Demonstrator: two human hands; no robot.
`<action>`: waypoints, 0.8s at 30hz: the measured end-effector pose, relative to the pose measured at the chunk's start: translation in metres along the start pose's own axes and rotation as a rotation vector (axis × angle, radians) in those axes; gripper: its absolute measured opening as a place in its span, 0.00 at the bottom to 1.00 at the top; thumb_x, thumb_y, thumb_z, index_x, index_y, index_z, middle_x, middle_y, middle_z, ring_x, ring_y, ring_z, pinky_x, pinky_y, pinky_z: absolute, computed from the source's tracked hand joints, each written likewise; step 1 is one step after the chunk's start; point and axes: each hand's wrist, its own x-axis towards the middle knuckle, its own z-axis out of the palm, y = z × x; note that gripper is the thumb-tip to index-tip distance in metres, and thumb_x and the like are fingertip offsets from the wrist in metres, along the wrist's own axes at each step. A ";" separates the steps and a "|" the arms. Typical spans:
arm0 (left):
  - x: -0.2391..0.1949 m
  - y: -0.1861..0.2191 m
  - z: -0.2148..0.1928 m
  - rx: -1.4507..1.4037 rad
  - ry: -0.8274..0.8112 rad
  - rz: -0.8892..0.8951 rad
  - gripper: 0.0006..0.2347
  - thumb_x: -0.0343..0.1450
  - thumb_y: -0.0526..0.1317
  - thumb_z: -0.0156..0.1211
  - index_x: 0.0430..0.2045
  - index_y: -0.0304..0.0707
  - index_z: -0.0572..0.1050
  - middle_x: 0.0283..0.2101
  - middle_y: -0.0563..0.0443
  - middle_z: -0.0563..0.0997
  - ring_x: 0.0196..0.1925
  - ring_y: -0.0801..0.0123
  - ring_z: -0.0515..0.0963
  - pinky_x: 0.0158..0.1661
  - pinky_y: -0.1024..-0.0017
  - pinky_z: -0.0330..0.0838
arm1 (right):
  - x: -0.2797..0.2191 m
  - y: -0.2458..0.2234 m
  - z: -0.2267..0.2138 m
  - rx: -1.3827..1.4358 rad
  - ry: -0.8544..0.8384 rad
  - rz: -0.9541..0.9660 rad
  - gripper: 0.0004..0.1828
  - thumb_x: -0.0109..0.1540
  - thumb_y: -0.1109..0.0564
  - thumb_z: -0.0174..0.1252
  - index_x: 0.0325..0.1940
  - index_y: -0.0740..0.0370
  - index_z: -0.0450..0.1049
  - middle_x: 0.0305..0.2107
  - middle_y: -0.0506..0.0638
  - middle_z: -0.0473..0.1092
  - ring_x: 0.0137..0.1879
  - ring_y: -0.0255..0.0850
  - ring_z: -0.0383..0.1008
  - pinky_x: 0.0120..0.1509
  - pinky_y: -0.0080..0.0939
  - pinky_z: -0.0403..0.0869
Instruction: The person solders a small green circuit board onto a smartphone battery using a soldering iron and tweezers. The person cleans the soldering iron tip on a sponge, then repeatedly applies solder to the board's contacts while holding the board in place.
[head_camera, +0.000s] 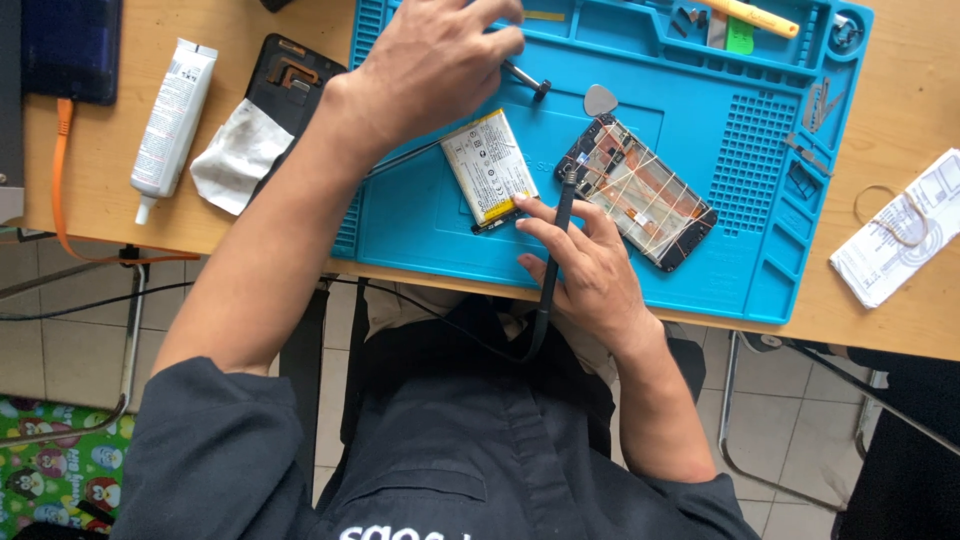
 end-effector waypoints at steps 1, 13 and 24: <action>-0.003 -0.001 0.001 -0.001 0.000 0.003 0.04 0.76 0.39 0.62 0.42 0.48 0.81 0.55 0.51 0.80 0.48 0.64 0.81 0.34 0.70 0.72 | 0.002 -0.001 -0.001 0.000 0.001 0.003 0.23 0.72 0.49 0.58 0.68 0.54 0.62 0.68 0.54 0.67 0.63 0.54 0.66 0.62 0.54 0.71; 0.088 0.010 0.040 0.006 0.160 0.136 0.11 0.66 0.30 0.61 0.37 0.49 0.74 0.44 0.55 0.77 0.39 0.68 0.77 0.27 0.69 0.70 | 0.008 -0.011 -0.010 0.057 0.059 0.026 0.12 0.71 0.52 0.55 0.47 0.58 0.59 0.66 0.51 0.69 0.54 0.54 0.65 0.63 0.52 0.67; 0.212 0.053 0.108 -0.105 0.075 0.515 0.16 0.71 0.41 0.67 0.53 0.55 0.76 0.53 0.43 0.72 0.46 0.60 0.74 0.37 0.67 0.75 | 0.007 -0.010 -0.013 0.057 -0.025 0.065 0.16 0.72 0.44 0.50 0.46 0.53 0.53 0.71 0.55 0.62 0.58 0.57 0.67 0.57 0.56 0.68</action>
